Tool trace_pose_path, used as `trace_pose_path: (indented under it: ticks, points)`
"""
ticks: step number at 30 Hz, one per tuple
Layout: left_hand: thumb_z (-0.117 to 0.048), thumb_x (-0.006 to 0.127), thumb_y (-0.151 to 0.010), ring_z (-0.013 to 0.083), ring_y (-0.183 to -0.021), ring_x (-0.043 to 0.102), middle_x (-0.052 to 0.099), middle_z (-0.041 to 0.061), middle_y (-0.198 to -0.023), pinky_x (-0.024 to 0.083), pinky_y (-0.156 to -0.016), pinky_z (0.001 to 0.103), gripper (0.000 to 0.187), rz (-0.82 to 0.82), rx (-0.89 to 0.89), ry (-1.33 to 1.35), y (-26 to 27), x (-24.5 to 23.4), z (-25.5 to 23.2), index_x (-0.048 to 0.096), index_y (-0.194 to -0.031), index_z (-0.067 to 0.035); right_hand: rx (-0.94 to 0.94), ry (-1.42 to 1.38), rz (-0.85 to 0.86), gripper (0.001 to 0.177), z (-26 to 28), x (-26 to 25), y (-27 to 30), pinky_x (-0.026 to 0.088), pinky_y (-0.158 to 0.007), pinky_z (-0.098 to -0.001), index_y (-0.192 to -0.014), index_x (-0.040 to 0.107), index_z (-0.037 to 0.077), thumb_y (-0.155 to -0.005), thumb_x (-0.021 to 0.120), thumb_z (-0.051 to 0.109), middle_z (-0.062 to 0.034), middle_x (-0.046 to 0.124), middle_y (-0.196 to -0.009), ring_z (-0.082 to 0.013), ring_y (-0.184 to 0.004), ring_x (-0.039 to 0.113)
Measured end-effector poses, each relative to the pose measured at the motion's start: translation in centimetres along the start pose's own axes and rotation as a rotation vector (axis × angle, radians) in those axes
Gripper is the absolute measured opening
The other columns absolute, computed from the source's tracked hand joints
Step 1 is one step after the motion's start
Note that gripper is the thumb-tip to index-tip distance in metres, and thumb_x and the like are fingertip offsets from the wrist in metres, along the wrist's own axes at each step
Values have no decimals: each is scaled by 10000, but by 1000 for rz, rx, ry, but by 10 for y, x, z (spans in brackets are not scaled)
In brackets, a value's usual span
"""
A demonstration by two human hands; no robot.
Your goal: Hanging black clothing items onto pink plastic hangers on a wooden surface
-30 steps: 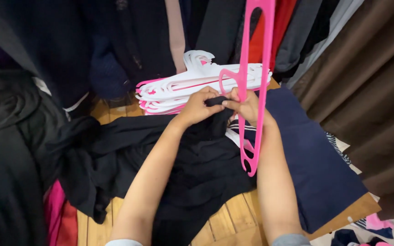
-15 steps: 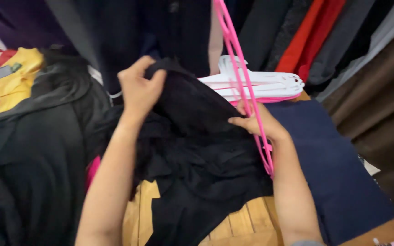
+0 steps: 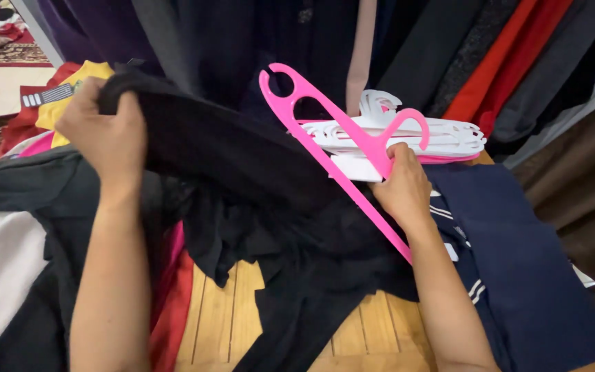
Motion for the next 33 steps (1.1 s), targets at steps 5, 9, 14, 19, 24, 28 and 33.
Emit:
trace_pose_path:
  ticks: [5, 9, 14, 19, 24, 28, 33]
  points:
    - [-95, 712, -846, 202, -703, 585, 664, 17, -757, 450, -667, 379, 20, -79, 51, -157, -3, -25, 51, 708, -866, -91, 126, -207, 195, 398, -22, -30, -8, 430, -690, -377, -1083, 607, 179, -705, 727, 136, -87, 712, -923, -247, -805, 642]
    - [81, 695, -987, 235, -851, 545, 623, 87, -914, 408, -722, 391, 91, -68, 117, -29, -14, -50, 52, 651, -971, 3, 55, -698, 59, 407, -112, -48, -34, 483, -923, -282, -1169, 612, 186, -814, 749, 43, 3, 664, -1119, -157, -1007, 618]
    - [123, 551, -846, 314, -1132, 643, 699, 157, -1166, 468, -1046, 406, 377, 349, 59, 208, 34, 15, 34, 707, -1162, -9, 135, -634, -279, 291, -167, -53, -51, 483, -887, -183, -1100, 701, 237, -835, 812, 191, 110, 673, -1017, -25, -958, 609]
    - [-14, 539, -879, 545, -1175, 593, 669, 355, -1209, 444, -1029, 626, 436, 873, -208, 103, 140, 116, 71, 673, -1287, 63, 255, -208, -45, 378, -187, 26, -72, 536, -868, -484, -1050, 769, 129, -815, 808, 423, -184, 738, -1007, -407, -1087, 674]
    - [-423, 544, -946, 438, -1094, 693, 744, 263, -1092, 490, -991, 542, 505, 1130, -92, -314, 181, 138, 59, 739, -1163, -12, 296, -121, -41, 374, -190, 50, -87, 556, -843, -472, -1016, 768, 203, -737, 835, 443, -158, 746, -952, -404, -1056, 693]
    - [-510, 584, -922, 408, -1064, 726, 769, 223, -1058, 550, -907, 520, 524, 1258, -177, -519, 172, 124, 34, 782, -1095, -56, 280, -163, -36, 361, -176, 43, -79, 547, -890, -478, -1041, 763, 154, -763, 830, 374, -211, 741, -996, -436, -1099, 671]
    - [-595, 455, -910, 324, -1239, 664, 719, 127, -1313, 534, -1010, 485, 666, 1620, -280, -739, 172, 99, 54, 749, -1250, -104, 250, -142, -21, 404, -183, 50, -84, 552, -882, -475, -1068, 752, 172, -741, 862, 382, -186, 730, -1019, -399, -1102, 668]
Point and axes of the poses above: each hand's wrist, its own y-axis away from the middle knuckle, its own x-axis out of the palm, z = x × y, the point moved 1 cm from there along -y, towards the middle knuckle
